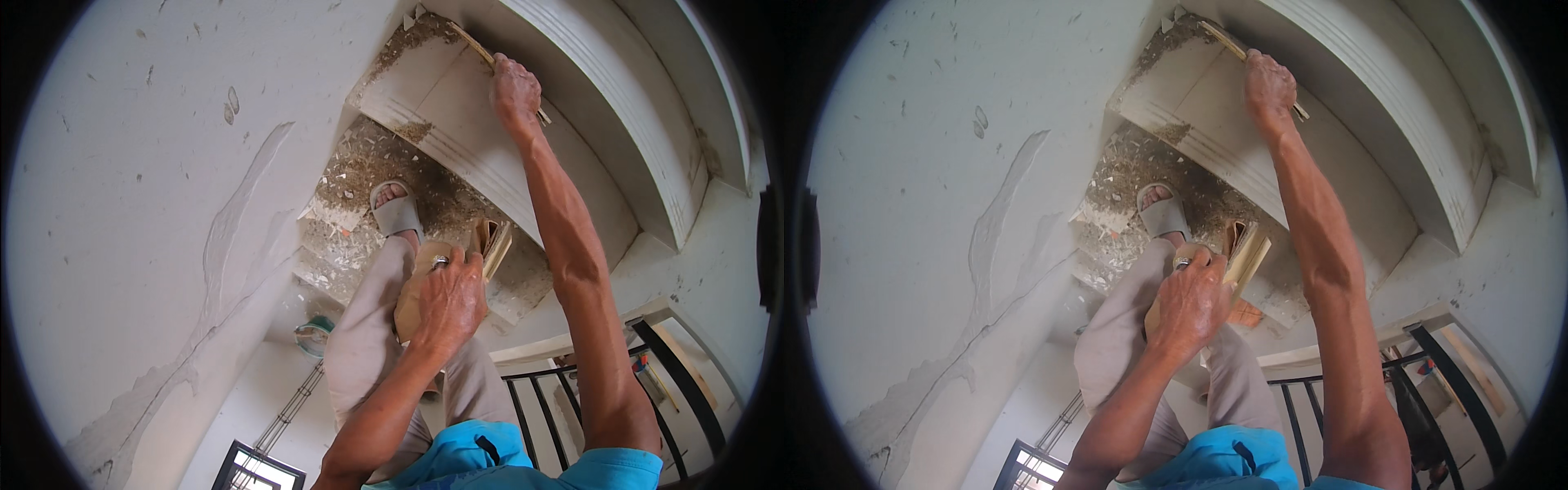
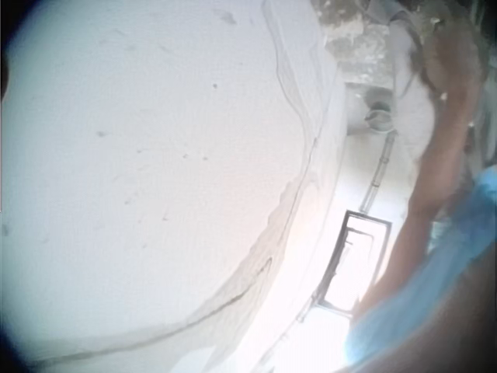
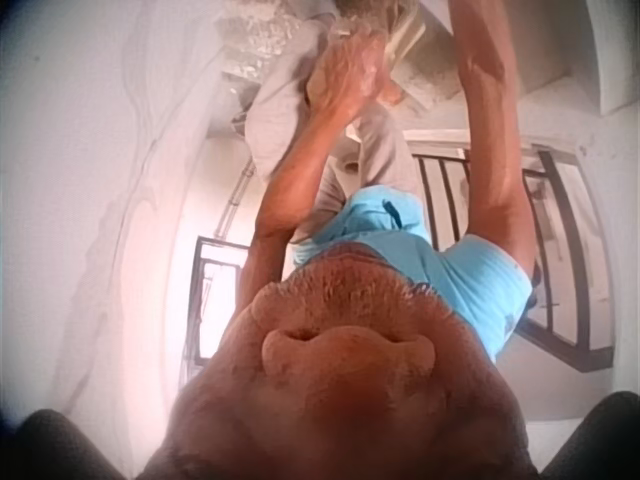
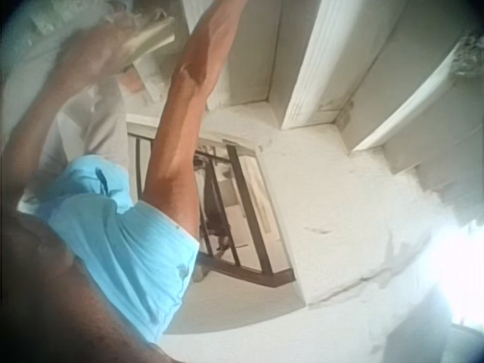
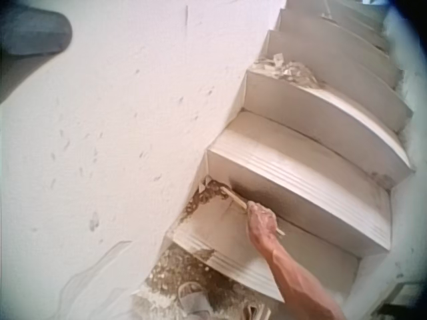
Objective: The person is applying plaster to the underside of a staircase using a wooden float, holding additional plaster on a wood hawk.
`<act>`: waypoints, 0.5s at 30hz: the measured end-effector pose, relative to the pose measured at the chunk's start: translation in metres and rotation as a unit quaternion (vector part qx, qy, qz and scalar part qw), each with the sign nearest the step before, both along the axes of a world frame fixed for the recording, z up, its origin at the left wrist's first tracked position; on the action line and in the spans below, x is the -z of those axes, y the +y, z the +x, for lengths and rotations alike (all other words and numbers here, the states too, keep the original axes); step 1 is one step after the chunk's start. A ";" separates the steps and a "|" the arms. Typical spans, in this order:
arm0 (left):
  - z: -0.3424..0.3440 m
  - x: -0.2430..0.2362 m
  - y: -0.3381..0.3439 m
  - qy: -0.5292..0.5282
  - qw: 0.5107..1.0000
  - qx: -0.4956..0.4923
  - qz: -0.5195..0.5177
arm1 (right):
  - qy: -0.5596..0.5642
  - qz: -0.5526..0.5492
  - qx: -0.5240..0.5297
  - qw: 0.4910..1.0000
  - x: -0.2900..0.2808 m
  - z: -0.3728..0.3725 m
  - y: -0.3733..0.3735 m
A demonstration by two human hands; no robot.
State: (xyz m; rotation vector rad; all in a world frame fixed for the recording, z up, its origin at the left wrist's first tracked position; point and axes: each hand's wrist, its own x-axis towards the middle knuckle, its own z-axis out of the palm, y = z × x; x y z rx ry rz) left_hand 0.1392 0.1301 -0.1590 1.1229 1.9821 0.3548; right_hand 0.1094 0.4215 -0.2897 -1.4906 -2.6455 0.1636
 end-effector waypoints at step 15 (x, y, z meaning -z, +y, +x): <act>-0.001 0.002 0.013 -0.029 0.999 0.030 0.031 | 0.055 -0.049 -0.102 0.992 -0.022 -0.035 -0.035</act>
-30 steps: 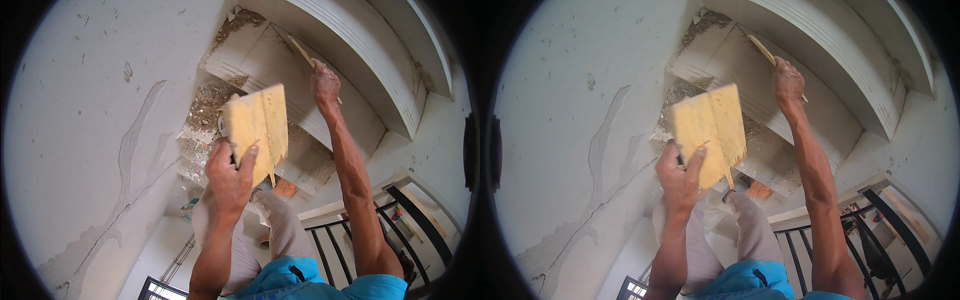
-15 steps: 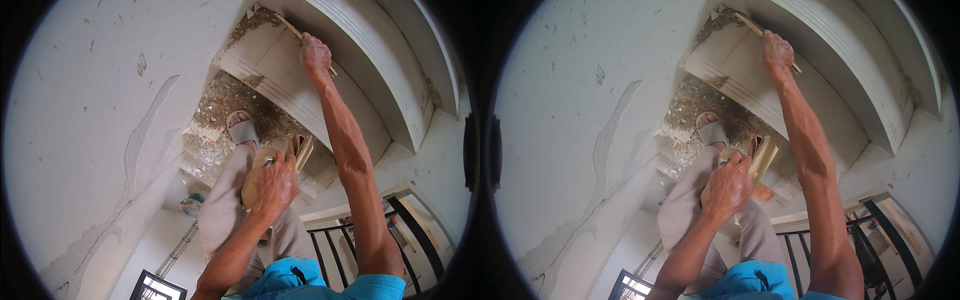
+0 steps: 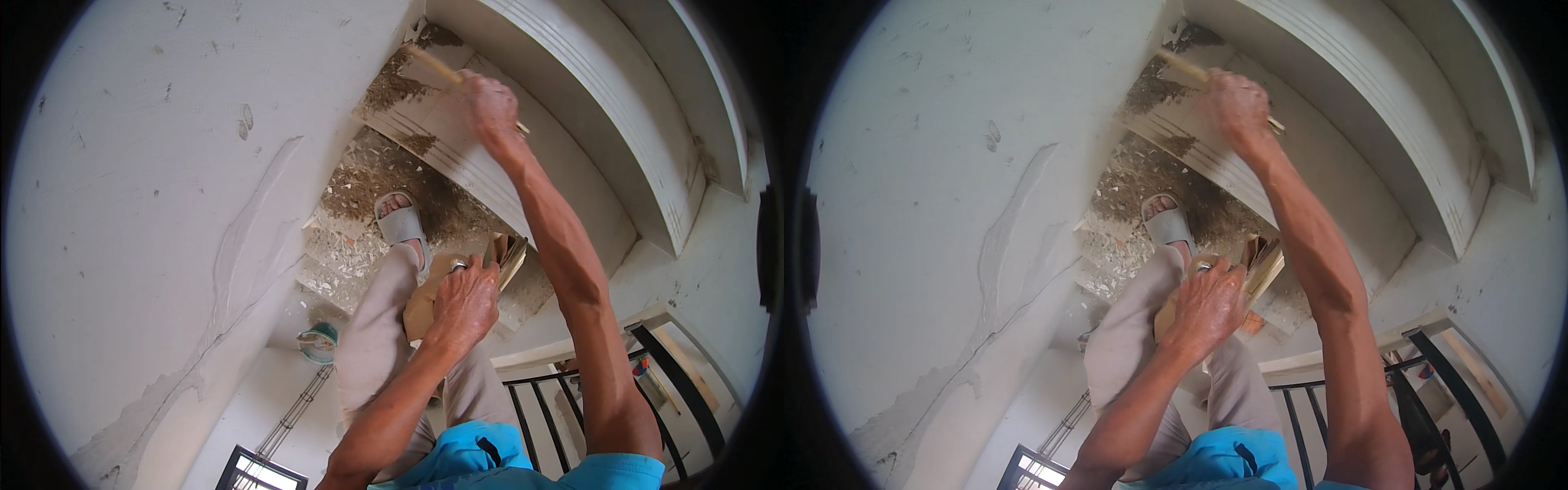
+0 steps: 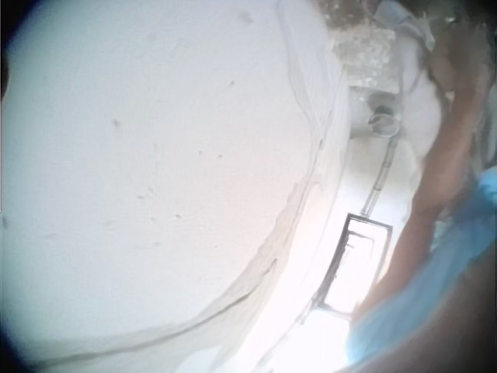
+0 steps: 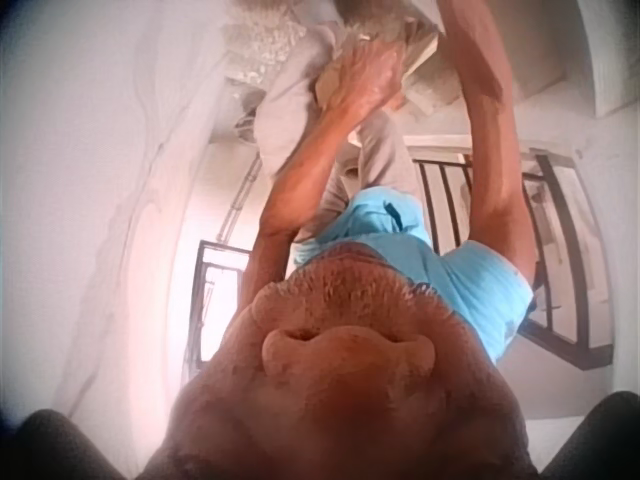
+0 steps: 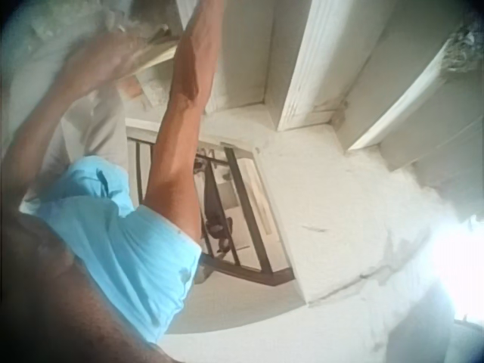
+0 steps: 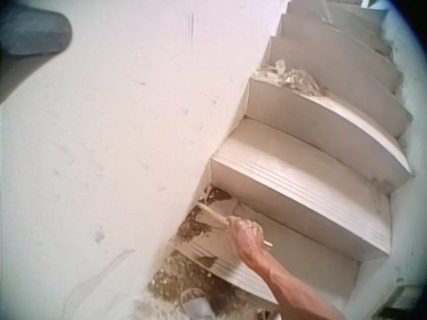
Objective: The person is applying plaster to the underside of a staircase using a wooden float, holding additional plaster on a wood hawk.
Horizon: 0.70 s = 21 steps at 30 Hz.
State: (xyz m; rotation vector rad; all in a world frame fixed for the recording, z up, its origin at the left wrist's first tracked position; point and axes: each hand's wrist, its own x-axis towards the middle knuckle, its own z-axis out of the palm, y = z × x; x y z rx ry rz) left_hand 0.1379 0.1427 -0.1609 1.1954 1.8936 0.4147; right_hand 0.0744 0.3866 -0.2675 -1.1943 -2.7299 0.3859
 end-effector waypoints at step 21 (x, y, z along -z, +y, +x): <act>-0.008 -0.006 0.001 -0.027 0.999 0.005 -0.021 | -0.029 0.055 -0.030 0.998 -0.002 -0.021 0.055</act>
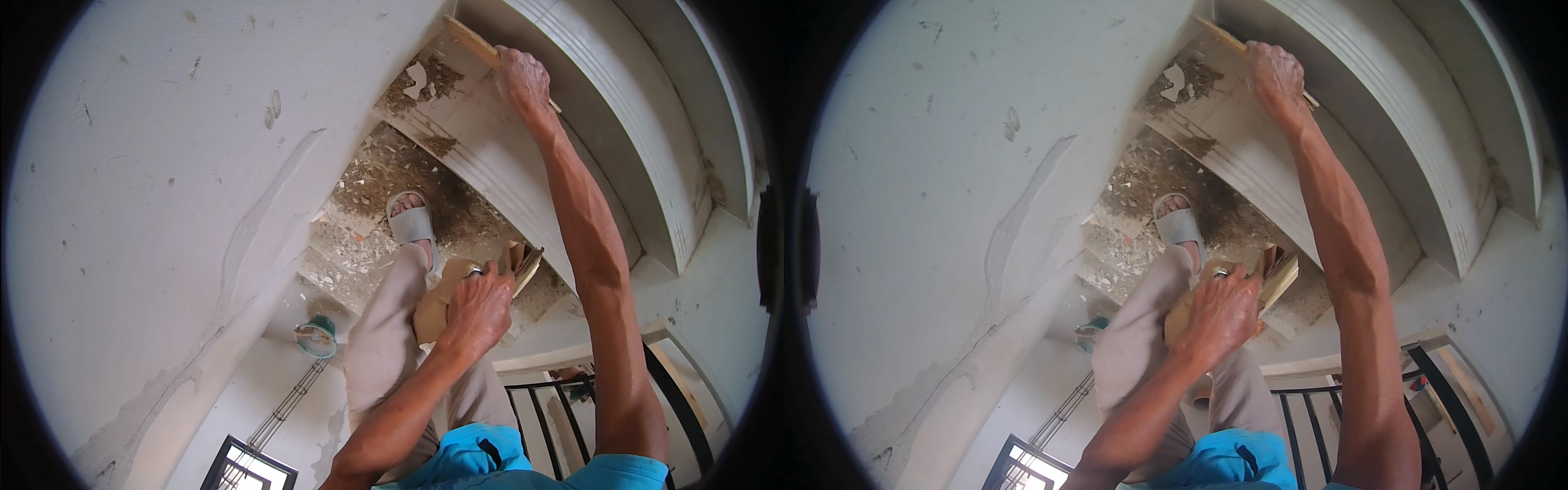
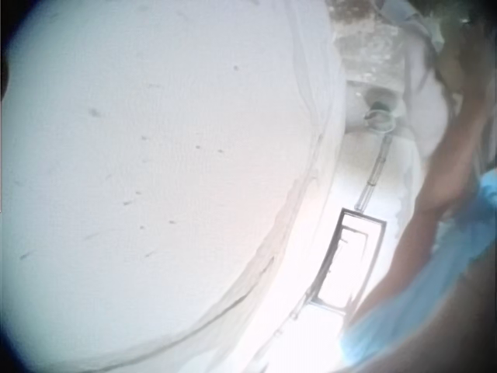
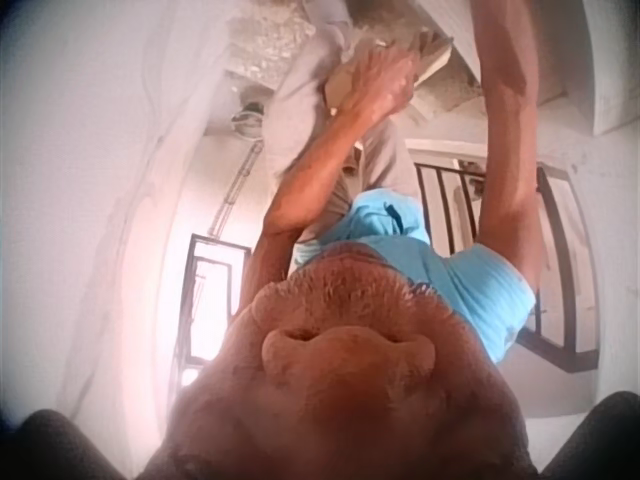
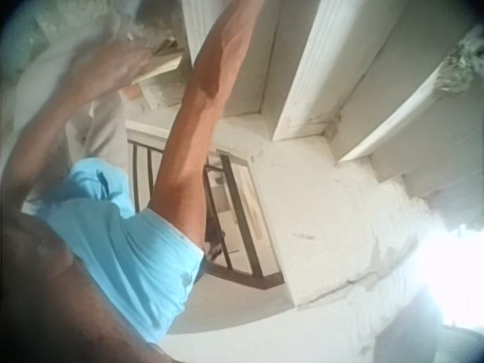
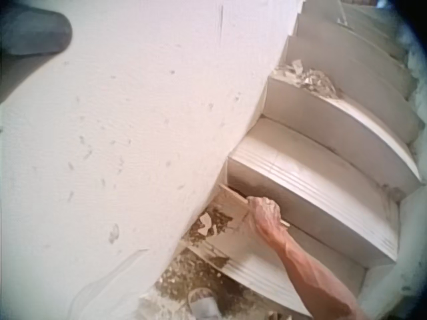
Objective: The person is applying plaster to the underside of a staircase using a wooden float, holding additional plaster on a wood hawk.
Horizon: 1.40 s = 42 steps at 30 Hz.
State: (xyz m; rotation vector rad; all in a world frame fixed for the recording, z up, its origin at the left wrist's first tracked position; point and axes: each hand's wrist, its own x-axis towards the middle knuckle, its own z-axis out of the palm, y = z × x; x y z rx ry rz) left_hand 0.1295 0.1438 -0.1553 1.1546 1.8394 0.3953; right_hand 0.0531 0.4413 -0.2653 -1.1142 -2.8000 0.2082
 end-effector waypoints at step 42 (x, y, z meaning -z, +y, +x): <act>0.046 0.019 0.013 -0.008 0.985 0.165 -0.045 | 0.010 -0.071 0.008 0.997 -0.005 0.102 -0.116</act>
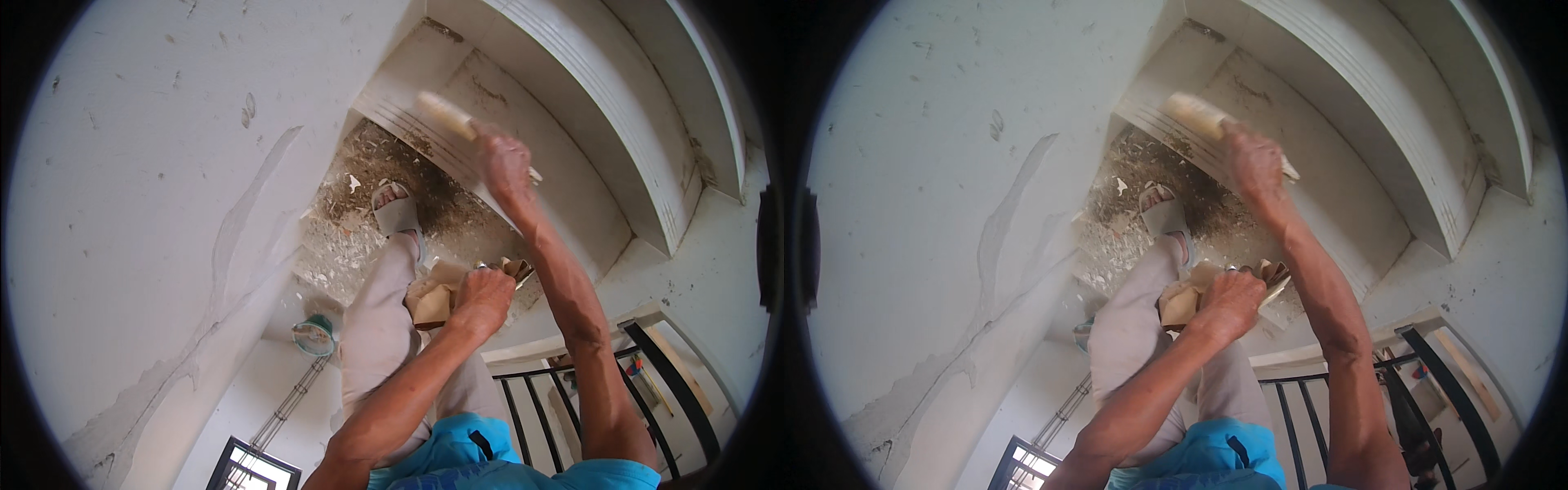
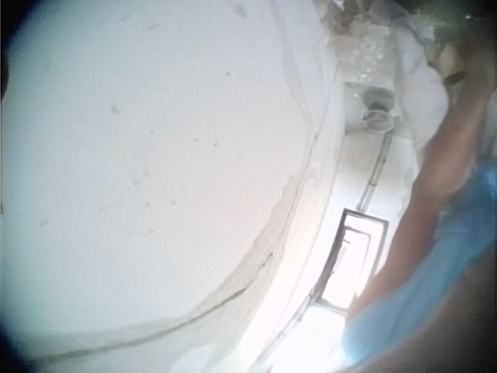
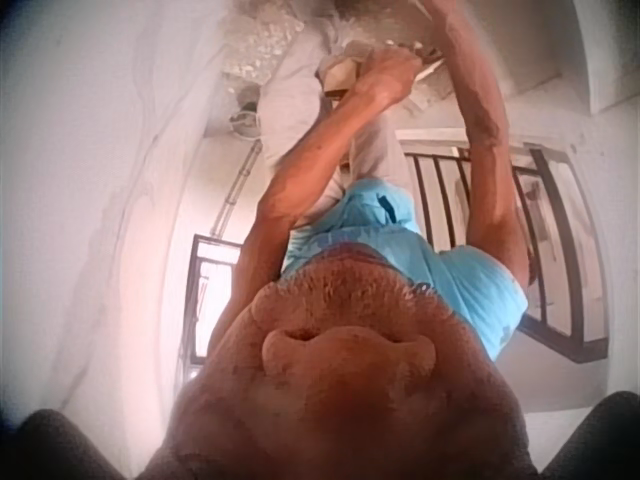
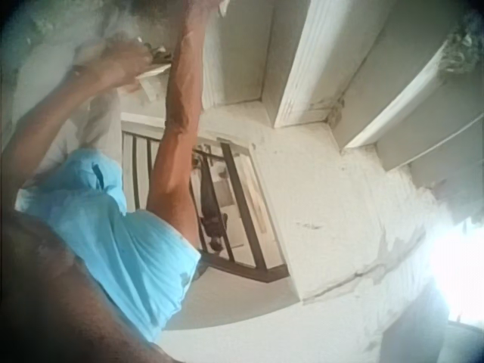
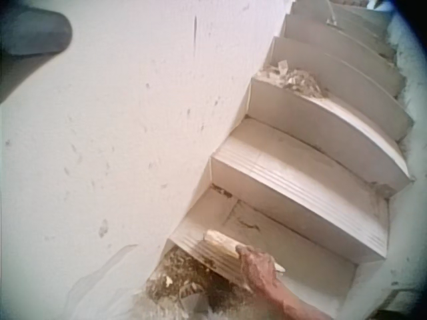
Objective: The person is applying plaster to the underside of a staircase using a wooden float, holding additional plaster on a wood hawk.
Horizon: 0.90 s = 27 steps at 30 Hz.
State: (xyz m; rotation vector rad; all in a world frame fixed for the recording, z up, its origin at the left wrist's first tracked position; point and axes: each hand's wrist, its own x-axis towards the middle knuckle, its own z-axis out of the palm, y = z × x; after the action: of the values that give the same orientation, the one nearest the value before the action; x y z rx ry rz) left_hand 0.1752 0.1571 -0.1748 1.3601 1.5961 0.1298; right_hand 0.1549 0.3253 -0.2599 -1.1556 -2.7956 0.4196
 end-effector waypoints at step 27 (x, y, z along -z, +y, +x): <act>-0.004 0.006 -0.006 0.022 1.000 0.003 -0.001 | -0.043 0.155 0.095 0.982 0.056 0.074 0.084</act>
State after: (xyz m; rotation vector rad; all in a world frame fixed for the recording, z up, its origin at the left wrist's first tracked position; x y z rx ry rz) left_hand 0.1716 0.1510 -0.1806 1.3734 1.6288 0.0945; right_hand 0.2286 0.4093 -0.3164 -1.3731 -2.6558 -0.0824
